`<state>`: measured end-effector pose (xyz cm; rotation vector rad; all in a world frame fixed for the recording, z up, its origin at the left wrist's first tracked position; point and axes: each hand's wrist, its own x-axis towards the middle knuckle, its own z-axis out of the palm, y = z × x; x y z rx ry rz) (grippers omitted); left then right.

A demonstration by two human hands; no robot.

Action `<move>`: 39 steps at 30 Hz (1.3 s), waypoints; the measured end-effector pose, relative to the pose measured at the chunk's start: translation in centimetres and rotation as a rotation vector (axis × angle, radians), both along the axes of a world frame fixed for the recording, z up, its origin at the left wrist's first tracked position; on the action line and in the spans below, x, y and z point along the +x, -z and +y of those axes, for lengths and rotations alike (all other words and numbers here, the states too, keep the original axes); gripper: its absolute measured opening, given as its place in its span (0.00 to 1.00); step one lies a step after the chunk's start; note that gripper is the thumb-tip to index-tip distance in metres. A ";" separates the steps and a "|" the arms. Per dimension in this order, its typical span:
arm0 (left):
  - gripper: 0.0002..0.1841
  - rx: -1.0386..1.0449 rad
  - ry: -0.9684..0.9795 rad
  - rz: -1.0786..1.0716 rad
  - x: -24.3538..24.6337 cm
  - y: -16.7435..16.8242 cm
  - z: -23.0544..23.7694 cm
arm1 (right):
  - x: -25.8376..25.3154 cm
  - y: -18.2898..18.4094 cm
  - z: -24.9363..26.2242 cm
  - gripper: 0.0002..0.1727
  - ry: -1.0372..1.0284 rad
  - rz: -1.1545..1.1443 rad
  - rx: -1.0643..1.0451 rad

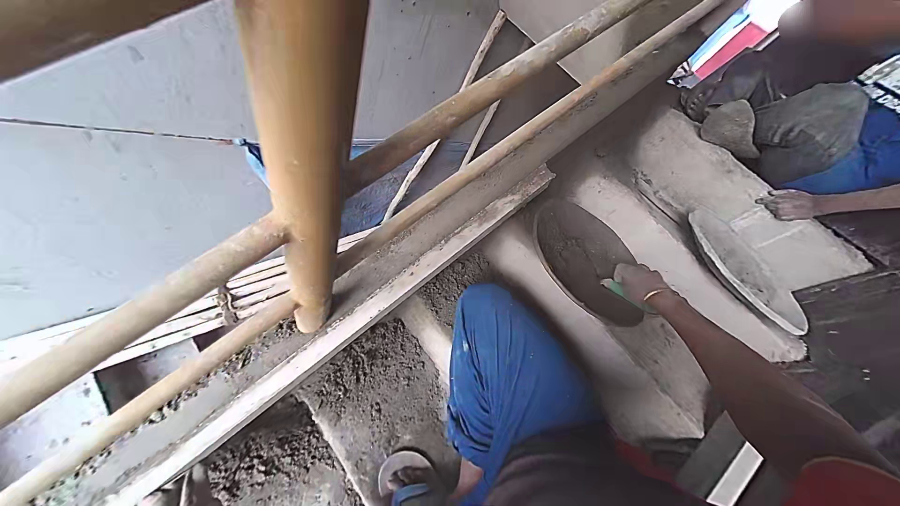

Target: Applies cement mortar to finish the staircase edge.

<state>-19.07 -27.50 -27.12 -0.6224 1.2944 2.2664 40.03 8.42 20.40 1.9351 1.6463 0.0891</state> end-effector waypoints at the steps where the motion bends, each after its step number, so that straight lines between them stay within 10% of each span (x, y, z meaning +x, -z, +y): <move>1: 0.24 -0.031 -0.021 -0.017 0.0 -0.1 -0.2 | 0.2 -0.4 -0.2 0.18 -0.025 0.008 0.058; 6: 0.26 -0.099 -0.101 -0.091 -0.2 -0.3 0.2 | 2.3 0.1 1.3 0.34 -0.063 0.207 -0.016; 15: 0.24 -0.094 -0.064 -0.098 -0.2 -0.8 0.0 | 0.6 1.6 -1.8 0.21 -0.118 0.220 0.163; 26: 0.25 -0.069 -0.117 -0.136 -0.6 0.2 0.1 | -11.9 -3.3 -3.6 0.16 -0.089 1.370 0.459; 39: 0.25 -0.063 -0.076 -0.131 -0.5 0.6 0.0 | -20.1 -0.1 0.6 0.20 0.000 1.346 0.503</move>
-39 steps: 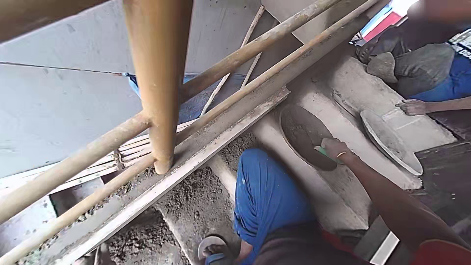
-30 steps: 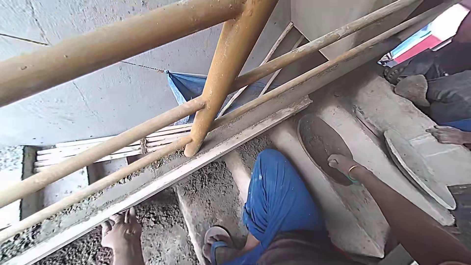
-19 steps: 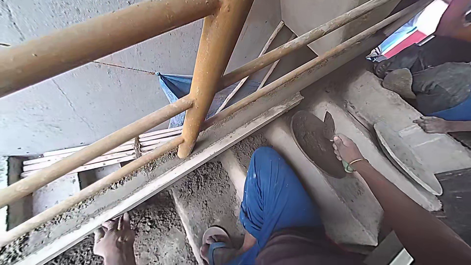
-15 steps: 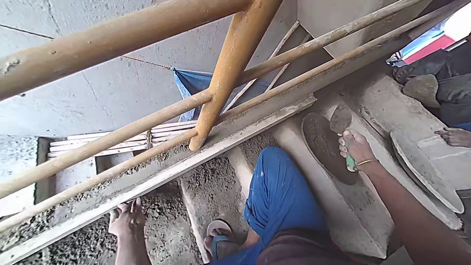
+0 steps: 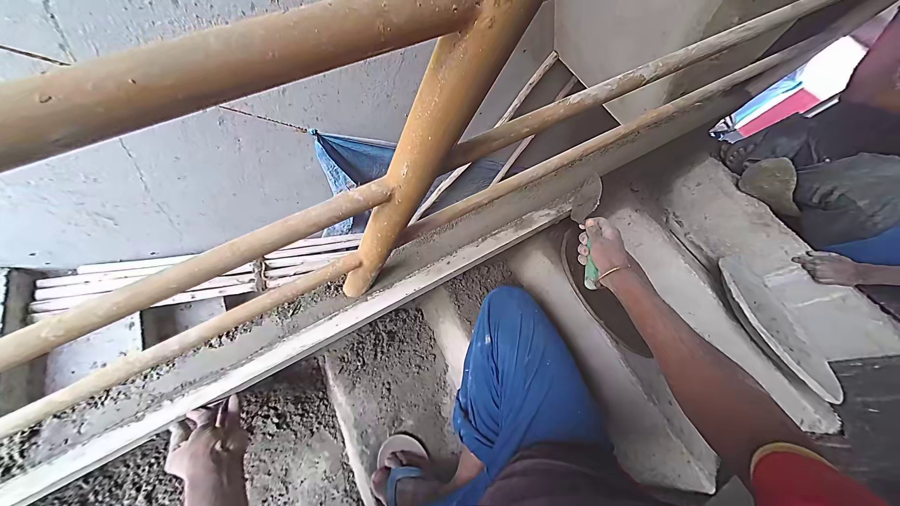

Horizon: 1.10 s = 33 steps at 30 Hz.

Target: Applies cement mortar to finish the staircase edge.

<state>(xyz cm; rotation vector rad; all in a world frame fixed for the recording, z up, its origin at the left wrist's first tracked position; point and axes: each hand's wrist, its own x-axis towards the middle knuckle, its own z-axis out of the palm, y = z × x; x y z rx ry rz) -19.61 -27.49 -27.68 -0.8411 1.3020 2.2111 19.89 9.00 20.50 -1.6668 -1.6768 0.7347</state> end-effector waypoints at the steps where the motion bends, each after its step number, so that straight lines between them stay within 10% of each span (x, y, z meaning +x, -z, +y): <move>1: 0.26 0.002 -0.006 0.001 -0.1 -0.1 0.0 | 0.1 0.3 0.2 0.20 -0.018 -0.033 0.029; 20: 0.27 -0.042 -0.026 -0.031 -0.3 -0.3 0.2 | -1.0 -0.1 -0.9 0.16 -0.014 0.140 0.207; 26: 0.30 0.006 -0.055 -0.047 -0.7 0.8 0.1 | -3.1 -1.9 -4.7 0.07 -0.302 0.116 0.364; 33: 0.28 -0.003 -0.122 -0.107 -0.9 0.2 0.3 | -12.3 5.1 -13.0 0.31 -1.238 -0.676 0.215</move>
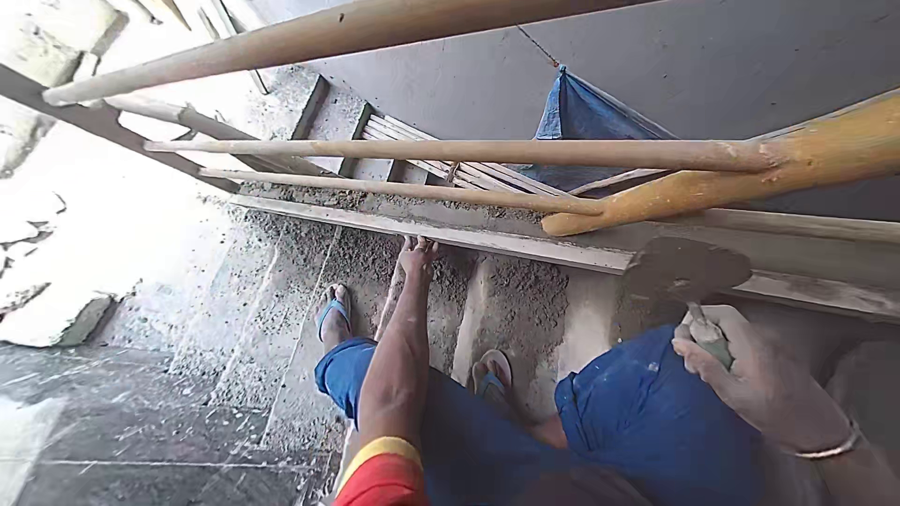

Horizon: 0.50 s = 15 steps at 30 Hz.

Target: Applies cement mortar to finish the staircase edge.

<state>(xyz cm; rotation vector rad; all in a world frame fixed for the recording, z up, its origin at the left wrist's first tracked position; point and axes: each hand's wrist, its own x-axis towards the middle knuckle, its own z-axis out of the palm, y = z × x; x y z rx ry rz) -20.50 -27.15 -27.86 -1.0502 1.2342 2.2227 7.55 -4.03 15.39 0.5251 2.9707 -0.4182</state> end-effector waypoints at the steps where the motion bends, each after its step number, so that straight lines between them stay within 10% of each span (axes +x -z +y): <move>1: 0.29 0.007 0.017 -0.004 0.5 0.2 -0.3 | -2.5 1.4 -1.5 0.31 -0.080 -0.013 -0.040; 9: 0.35 0.027 0.116 -0.057 -0.8 1.2 -1.0 | -27.9 5.0 -13.3 0.28 -0.521 0.217 0.167; 15: 0.52 0.201 0.165 -0.158 -2.1 0.3 -2.6 | -33.7 5.0 -15.1 0.37 -0.454 -0.143 0.297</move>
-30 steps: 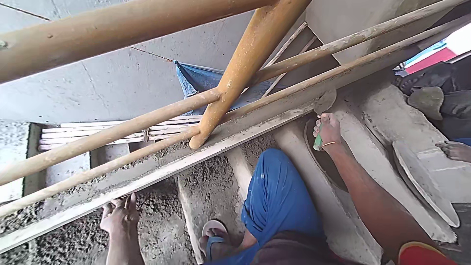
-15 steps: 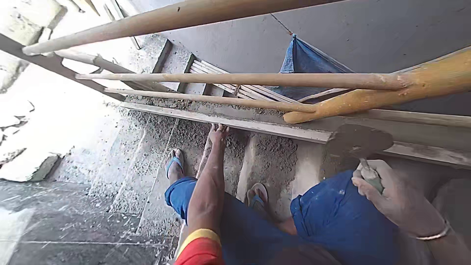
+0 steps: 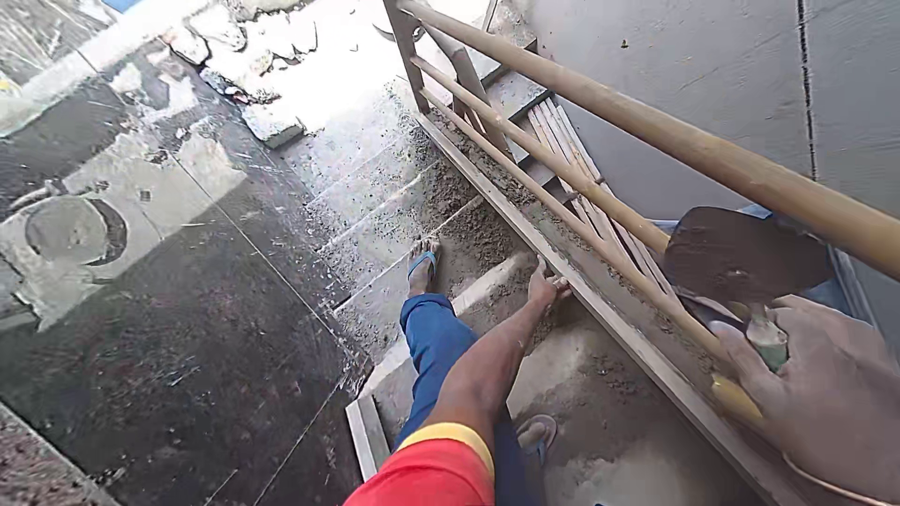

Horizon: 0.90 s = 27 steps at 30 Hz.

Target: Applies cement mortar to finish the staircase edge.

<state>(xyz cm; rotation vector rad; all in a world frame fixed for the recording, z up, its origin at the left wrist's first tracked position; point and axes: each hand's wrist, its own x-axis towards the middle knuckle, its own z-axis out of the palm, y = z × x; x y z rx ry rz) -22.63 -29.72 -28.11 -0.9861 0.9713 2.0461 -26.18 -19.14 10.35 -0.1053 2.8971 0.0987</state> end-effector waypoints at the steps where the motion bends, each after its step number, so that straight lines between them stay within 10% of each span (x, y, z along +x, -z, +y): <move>1: 0.52 0.012 0.014 -0.015 -0.5 -0.1 -0.5 | -0.3 -0.4 -0.2 0.37 0.056 -0.045 0.031; 14: 0.28 0.222 -0.061 -0.331 -4.6 -2.7 -2.5 | -1.9 1.9 -3.9 0.16 0.362 -0.030 0.383; 18: 0.24 0.242 0.054 -0.205 -3.2 -2.7 -3.1 | -3.0 -0.3 -6.3 0.23 0.724 -0.383 0.224; 27: 0.24 0.350 0.153 -0.144 -4.5 -1.6 -3.3 | -1.2 3.8 -5.1 0.22 0.462 0.294 0.323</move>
